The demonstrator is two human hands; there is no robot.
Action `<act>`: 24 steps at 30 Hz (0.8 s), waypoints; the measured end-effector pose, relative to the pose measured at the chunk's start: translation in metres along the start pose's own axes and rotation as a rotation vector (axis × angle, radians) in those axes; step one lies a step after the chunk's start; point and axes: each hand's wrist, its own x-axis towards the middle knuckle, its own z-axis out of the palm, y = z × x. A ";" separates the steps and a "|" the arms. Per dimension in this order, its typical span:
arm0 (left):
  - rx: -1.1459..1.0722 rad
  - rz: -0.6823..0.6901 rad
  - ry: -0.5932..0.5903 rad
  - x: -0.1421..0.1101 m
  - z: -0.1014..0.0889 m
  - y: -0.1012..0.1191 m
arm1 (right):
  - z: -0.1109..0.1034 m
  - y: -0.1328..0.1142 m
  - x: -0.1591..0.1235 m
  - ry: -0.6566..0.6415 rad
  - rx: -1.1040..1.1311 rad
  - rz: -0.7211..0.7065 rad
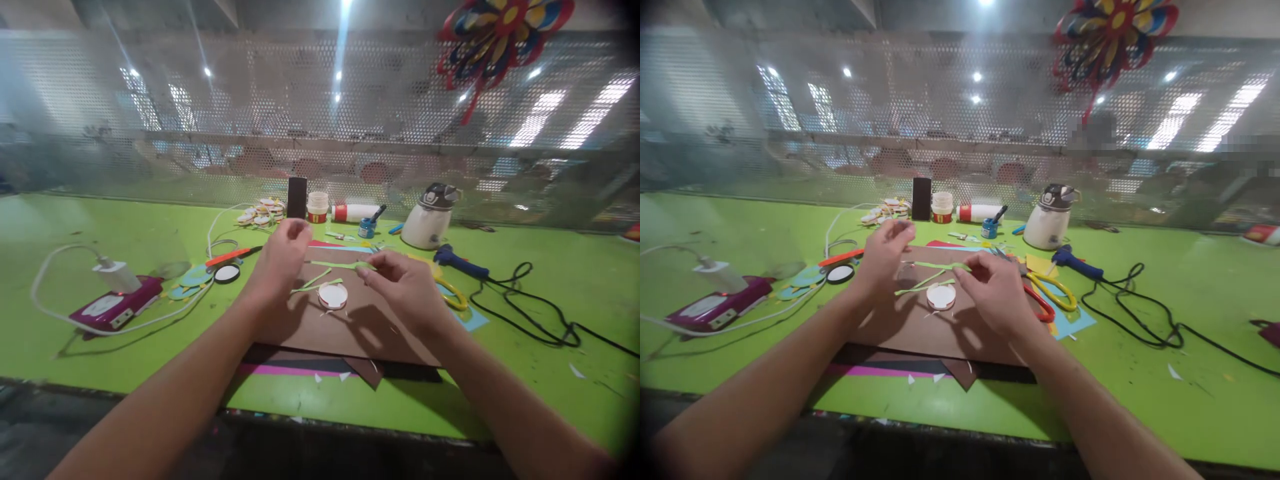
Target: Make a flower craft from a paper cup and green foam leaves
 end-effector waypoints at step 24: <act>0.050 -0.279 -0.836 -0.017 0.005 -0.009 | -0.020 0.019 0.015 -0.292 0.441 0.336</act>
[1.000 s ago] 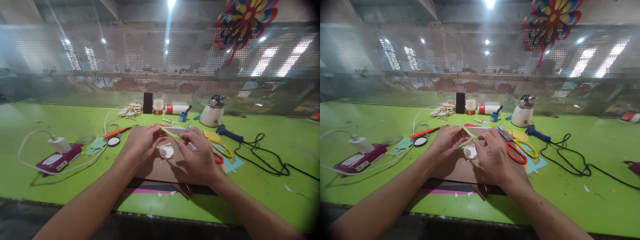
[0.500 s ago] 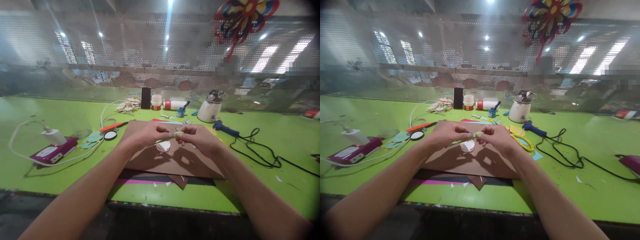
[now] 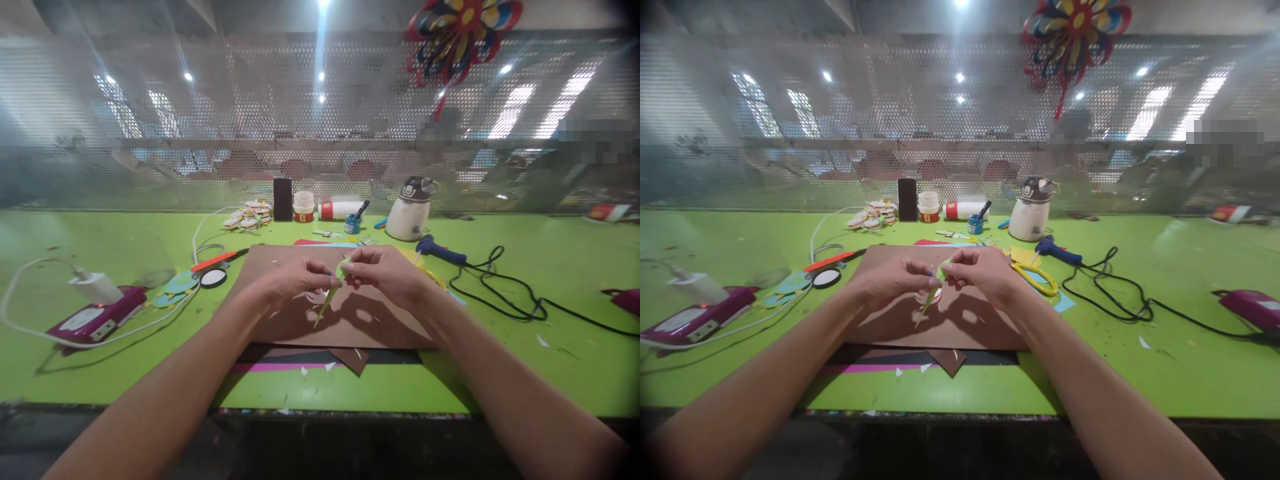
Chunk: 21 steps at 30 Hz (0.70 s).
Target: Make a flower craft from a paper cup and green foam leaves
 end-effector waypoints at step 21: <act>0.152 -0.094 0.071 -0.006 0.003 0.014 | -0.026 -0.002 0.010 0.232 0.172 -0.058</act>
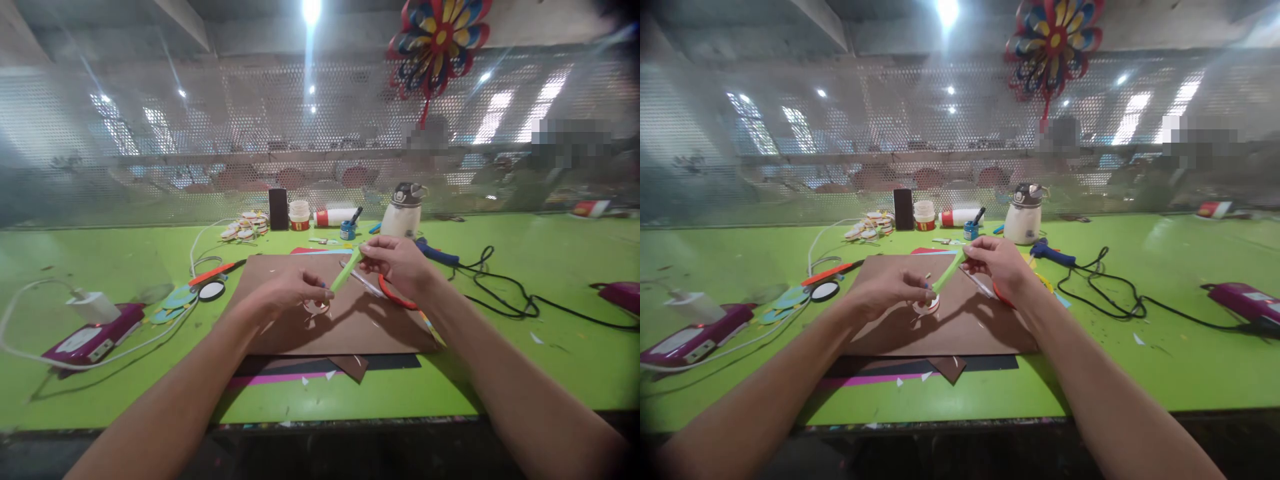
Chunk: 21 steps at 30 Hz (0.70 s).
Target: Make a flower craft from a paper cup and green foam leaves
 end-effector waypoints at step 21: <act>-0.298 0.100 0.035 -0.001 -0.009 0.002 | 0.005 -0.002 -0.002 -0.014 0.153 0.015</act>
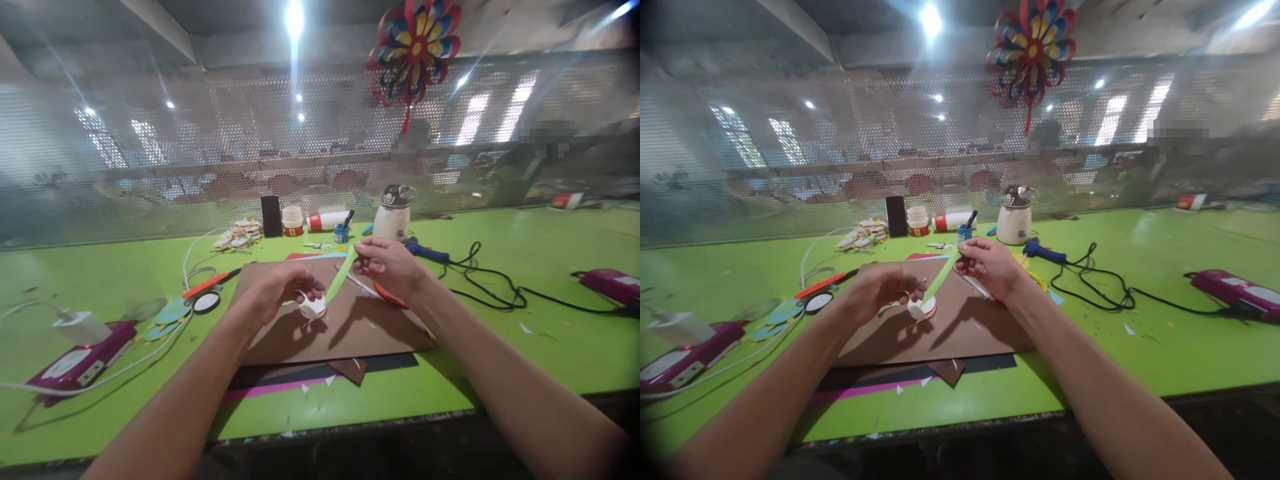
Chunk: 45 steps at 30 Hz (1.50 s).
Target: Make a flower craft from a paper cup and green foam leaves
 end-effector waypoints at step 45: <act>-0.047 -0.061 0.042 -0.002 0.003 0.005 | 0.004 0.003 -0.004 -0.082 0.035 0.050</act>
